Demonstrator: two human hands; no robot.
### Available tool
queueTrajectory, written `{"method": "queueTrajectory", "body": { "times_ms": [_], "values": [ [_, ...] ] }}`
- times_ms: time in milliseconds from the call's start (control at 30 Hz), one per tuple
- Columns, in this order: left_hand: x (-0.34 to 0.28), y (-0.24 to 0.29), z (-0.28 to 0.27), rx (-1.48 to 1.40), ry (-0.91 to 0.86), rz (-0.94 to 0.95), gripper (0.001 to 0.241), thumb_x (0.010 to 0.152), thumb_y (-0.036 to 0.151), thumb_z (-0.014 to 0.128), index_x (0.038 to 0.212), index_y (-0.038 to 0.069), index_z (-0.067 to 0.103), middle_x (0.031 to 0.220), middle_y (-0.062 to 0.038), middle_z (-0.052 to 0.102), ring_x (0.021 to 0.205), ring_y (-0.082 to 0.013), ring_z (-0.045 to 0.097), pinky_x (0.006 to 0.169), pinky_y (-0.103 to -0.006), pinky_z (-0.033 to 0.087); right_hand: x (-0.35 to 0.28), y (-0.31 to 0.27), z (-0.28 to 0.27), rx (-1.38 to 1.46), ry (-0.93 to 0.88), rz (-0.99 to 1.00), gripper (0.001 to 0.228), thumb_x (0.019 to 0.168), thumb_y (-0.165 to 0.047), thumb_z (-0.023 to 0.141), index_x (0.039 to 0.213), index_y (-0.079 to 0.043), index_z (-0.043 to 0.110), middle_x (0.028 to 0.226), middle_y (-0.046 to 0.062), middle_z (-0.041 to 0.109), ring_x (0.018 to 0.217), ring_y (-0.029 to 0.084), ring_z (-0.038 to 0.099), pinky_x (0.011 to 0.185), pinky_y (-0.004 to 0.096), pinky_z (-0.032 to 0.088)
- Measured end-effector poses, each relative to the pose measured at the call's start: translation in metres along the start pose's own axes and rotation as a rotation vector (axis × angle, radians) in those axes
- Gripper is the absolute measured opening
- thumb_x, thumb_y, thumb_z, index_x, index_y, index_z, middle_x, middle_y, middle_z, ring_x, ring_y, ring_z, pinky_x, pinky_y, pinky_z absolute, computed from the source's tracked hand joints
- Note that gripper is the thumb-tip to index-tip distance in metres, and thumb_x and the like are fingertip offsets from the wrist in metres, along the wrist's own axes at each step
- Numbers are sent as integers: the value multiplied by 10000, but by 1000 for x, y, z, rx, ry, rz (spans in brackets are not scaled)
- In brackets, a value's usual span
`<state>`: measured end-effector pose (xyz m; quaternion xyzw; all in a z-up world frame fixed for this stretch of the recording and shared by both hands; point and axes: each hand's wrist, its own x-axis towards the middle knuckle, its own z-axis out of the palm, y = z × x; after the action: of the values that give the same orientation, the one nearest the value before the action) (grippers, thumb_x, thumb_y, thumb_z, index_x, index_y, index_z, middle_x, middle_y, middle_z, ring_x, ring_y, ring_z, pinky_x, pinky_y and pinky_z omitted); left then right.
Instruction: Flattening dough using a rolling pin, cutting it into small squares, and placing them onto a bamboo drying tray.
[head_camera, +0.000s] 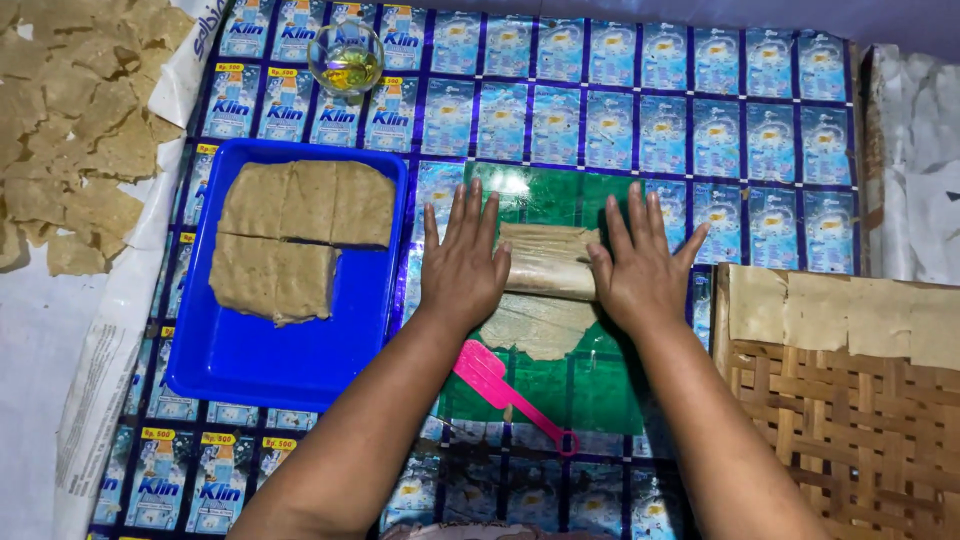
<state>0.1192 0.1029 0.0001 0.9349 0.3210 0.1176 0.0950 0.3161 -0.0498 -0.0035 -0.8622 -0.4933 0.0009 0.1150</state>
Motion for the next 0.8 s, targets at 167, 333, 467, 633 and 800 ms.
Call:
{"method": "queueTrajectory", "body": {
  "times_ms": [167, 333, 467, 633, 800],
  "values": [
    [-61, 8, -14, -47, -12, 62, 613, 1042, 370, 442, 1597, 132, 334, 1684, -144, 257, 1562, -314, 195, 1238, -605, 63, -61, -14, -3, -48, 5, -5, 700, 1009, -531, 441, 1606, -179, 346, 1709, 64, 238, 1582, 247, 174, 1138, 788, -56],
    [-108, 12, -21, -93, -24, 99, 586, 1053, 354, 455, 1589, 145, 349, 1673, -127, 302, 1556, -295, 253, 1254, -590, 87, -113, -15, 4, -21, 25, -36, 811, 985, -552, 446, 1617, -86, 242, 1711, 95, 199, 1572, 256, 181, 1144, 781, -47],
    [-133, 17, -28, -95, -51, 117, 607, 1009, 319, 499, 1568, 114, 381, 1642, -151, 335, 1523, -311, 284, 1228, -581, 112, -148, -22, 4, 21, 41, -61, 865, 967, -552, 443, 1620, -53, 172, 1709, 120, 149, 1565, 273, 164, 1158, 755, -41],
    [-129, 29, -40, -49, -2, 64, 556, 909, 241, 632, 1440, 111, 528, 1485, -106, 521, 1422, -283, 432, 1211, -585, 167, -166, -36, -8, 41, 38, -52, 825, 962, -496, 488, 1597, -44, 218, 1680, 148, 192, 1543, 298, 184, 1160, 723, -23],
    [-98, 21, -21, -190, -56, 146, 629, 760, 249, 839, 1314, 79, 597, 1221, -133, 625, 1231, -324, 546, 1160, -551, 278, -185, -81, -14, 427, 266, -69, 297, 953, -129, 618, 1229, -32, 567, 1284, 178, 590, 1213, 345, 567, 1044, 488, 442]
  ]
}}
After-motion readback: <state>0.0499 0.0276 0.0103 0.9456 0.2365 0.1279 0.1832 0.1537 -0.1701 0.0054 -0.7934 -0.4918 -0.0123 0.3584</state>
